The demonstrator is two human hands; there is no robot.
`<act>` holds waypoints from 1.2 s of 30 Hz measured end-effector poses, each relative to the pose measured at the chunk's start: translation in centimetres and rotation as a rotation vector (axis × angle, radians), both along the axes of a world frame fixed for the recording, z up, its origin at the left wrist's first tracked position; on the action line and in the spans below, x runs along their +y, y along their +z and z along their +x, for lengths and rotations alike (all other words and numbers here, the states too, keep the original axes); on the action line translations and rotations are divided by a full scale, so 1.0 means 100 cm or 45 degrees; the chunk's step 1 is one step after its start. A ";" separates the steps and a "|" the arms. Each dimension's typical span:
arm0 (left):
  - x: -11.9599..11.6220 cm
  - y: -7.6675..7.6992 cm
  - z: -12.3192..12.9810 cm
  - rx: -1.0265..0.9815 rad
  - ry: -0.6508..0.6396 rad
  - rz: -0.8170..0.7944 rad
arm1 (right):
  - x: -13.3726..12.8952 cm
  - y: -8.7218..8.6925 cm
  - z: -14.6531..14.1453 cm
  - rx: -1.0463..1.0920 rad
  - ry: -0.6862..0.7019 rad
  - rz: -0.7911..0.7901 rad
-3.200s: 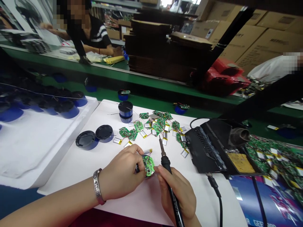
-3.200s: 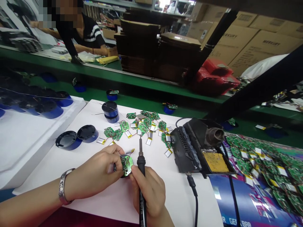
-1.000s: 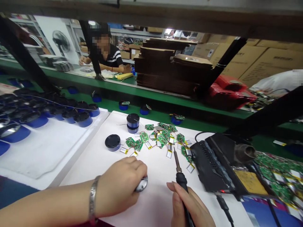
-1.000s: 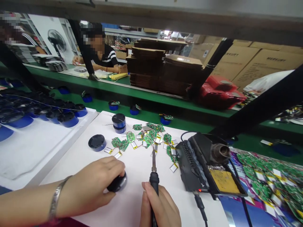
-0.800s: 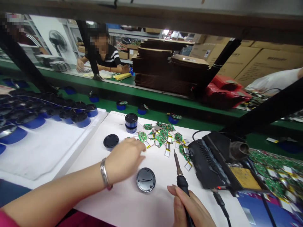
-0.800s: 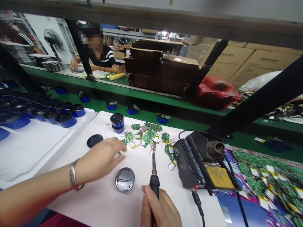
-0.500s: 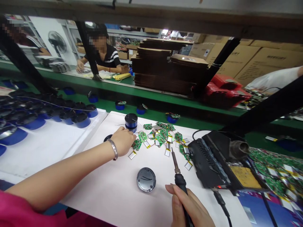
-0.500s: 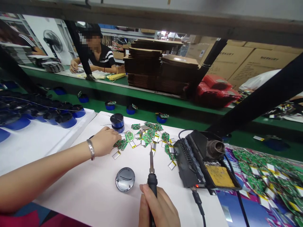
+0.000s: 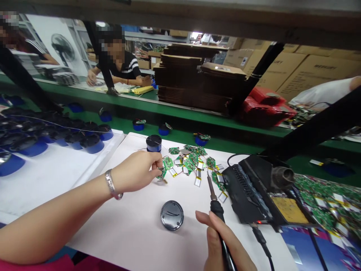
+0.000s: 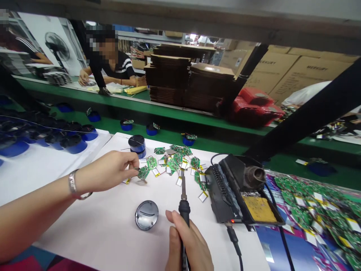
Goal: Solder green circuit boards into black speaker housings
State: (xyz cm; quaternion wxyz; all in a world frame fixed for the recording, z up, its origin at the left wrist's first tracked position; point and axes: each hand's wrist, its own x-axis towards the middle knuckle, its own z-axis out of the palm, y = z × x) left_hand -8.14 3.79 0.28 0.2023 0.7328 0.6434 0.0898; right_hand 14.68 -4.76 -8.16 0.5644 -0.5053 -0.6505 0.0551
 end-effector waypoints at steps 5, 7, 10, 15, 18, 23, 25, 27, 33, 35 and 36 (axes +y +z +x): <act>-0.021 -0.003 0.020 -0.998 0.229 -0.424 | 0.004 0.004 -0.006 -0.082 0.049 -0.027; -0.027 -0.012 0.028 -1.201 0.258 -0.519 | 0.005 0.005 -0.005 -0.162 0.096 0.010; -0.034 -0.025 0.037 -1.409 0.272 -0.575 | 0.008 0.004 -0.003 -0.223 0.222 0.086; -0.042 -0.034 0.045 -1.515 0.245 -0.608 | 0.013 0.001 -0.002 -0.239 0.182 0.173; -0.044 -0.033 0.048 -1.504 0.225 -0.601 | 0.015 0.003 0.000 -0.295 0.183 0.220; -0.050 -0.027 0.040 -1.132 0.247 -0.285 | 0.019 0.004 0.012 -0.405 0.150 0.264; -0.054 -0.025 0.030 -0.829 0.210 -0.166 | 0.018 -0.001 0.017 -0.450 0.043 0.253; -0.058 -0.027 0.021 -0.615 0.098 -0.192 | 0.017 -0.006 0.021 -0.487 -0.051 0.252; -0.070 -0.056 0.032 -0.443 -0.010 -0.132 | 0.015 -0.011 0.019 -0.424 -0.090 0.316; -0.073 -0.068 0.044 -0.405 0.040 -0.034 | 0.017 -0.008 0.018 -0.420 -0.083 0.324; -0.073 -0.072 0.049 -0.394 0.071 0.005 | 0.017 -0.007 0.017 -0.424 -0.086 0.325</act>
